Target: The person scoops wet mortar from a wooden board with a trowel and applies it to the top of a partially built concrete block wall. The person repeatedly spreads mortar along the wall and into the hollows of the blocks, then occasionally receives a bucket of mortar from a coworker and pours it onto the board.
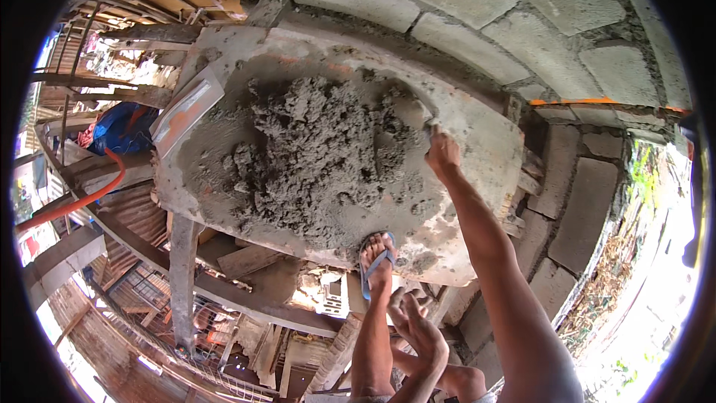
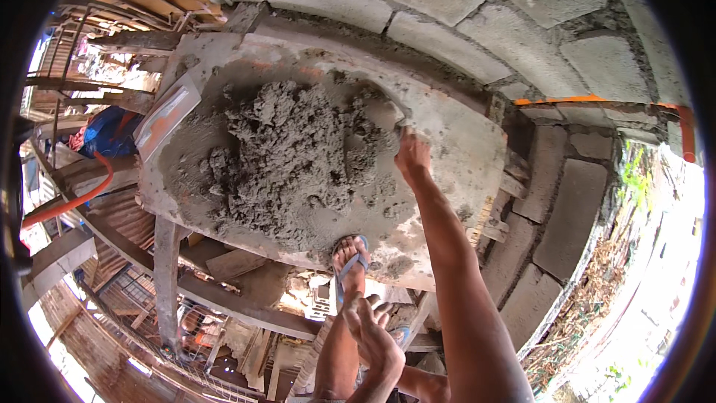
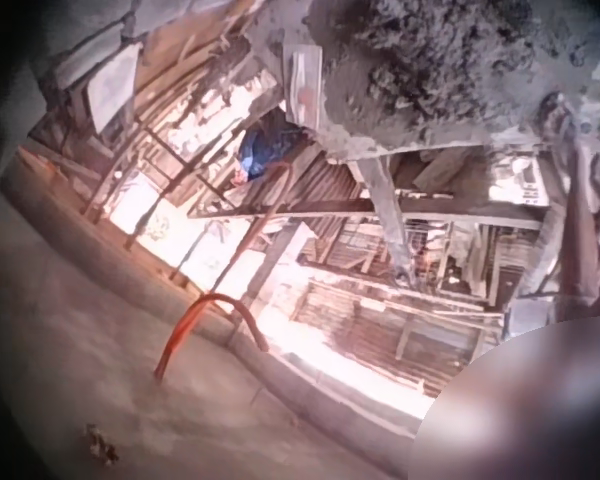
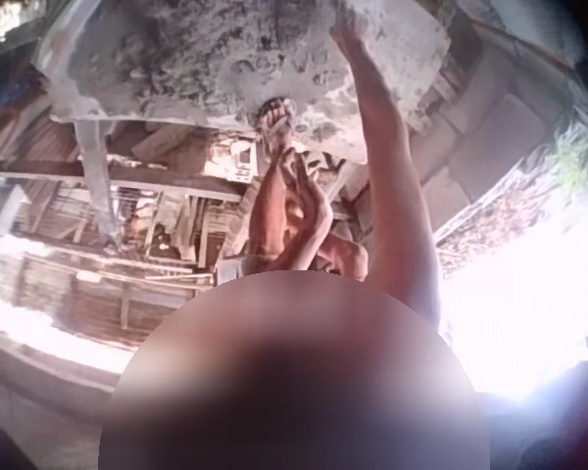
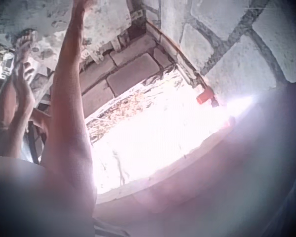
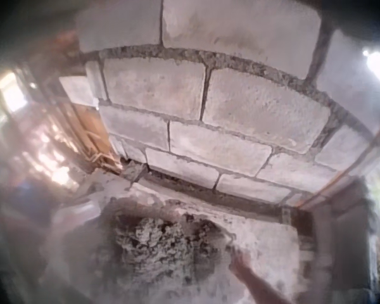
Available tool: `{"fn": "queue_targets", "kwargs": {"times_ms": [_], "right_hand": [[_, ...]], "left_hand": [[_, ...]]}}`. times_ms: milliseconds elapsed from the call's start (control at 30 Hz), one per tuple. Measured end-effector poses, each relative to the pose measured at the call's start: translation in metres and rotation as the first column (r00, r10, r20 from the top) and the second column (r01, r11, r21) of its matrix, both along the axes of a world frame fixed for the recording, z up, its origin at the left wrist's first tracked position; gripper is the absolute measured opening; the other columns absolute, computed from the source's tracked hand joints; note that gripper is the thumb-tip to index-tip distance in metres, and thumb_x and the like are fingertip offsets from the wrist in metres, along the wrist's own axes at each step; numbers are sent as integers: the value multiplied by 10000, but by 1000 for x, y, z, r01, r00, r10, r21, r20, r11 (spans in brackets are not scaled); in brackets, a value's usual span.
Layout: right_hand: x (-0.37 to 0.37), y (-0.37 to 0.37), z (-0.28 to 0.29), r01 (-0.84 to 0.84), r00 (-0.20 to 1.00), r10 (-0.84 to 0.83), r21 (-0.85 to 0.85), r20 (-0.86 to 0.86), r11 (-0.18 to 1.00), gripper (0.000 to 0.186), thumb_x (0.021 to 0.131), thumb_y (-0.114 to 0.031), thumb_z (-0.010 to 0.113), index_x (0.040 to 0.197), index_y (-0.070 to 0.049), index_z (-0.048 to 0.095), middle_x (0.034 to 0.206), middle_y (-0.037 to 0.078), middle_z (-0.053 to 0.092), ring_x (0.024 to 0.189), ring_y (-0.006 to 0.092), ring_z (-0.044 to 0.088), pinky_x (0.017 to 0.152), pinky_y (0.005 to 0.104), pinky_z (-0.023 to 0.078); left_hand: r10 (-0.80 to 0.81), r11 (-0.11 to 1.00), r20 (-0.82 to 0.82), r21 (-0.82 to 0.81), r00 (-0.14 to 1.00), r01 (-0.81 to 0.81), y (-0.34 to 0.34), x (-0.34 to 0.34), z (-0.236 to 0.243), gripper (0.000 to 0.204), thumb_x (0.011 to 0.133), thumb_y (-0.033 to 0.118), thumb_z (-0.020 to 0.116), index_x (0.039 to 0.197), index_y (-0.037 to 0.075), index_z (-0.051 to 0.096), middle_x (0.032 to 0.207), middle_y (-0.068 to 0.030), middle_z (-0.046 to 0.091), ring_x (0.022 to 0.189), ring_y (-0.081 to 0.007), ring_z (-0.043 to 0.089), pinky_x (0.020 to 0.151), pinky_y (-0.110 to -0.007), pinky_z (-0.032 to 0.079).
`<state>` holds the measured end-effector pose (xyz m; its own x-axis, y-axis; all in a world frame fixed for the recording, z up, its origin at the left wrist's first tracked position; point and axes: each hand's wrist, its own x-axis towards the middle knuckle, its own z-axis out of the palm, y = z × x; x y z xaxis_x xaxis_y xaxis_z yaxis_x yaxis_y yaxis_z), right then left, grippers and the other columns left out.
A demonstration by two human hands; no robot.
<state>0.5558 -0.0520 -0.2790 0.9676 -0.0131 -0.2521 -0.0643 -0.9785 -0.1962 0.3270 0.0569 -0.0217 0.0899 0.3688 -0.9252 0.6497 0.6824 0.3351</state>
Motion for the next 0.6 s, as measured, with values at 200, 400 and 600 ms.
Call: {"fn": "queue_targets", "kwargs": {"times_ms": [200,400,600], "right_hand": [[-169,28,-5,216,936,-163,141,-313,966,486,773,-72,622,1238,-23,490,1015,222,663,738,365,669,647,479,537],[-155,51,29,563,823,-451,399,-345,723,394,777,-69,558,1163,0,598,944,227,700,808,376,689,697,472,535],[-211,108,30,393,918,-342,338,-204,855,404,893,-171,540,1293,-121,516,1055,213,678,857,417,677,729,496,525]], "left_hand": [[106,993,111,48,988,-112,-3,1,-2,528,1002,443,435,1398,99,384,1388,-163,420,1178,-312,525,1043,-470,387],[132,988,105,71,986,-140,11,22,5,517,985,435,494,1327,61,395,1302,-154,492,1089,-281,554,991,-431,387],[83,991,116,98,990,-94,9,19,0,528,1007,396,466,1360,20,352,1301,-182,487,1087,-287,549,997,-430,386]]}}
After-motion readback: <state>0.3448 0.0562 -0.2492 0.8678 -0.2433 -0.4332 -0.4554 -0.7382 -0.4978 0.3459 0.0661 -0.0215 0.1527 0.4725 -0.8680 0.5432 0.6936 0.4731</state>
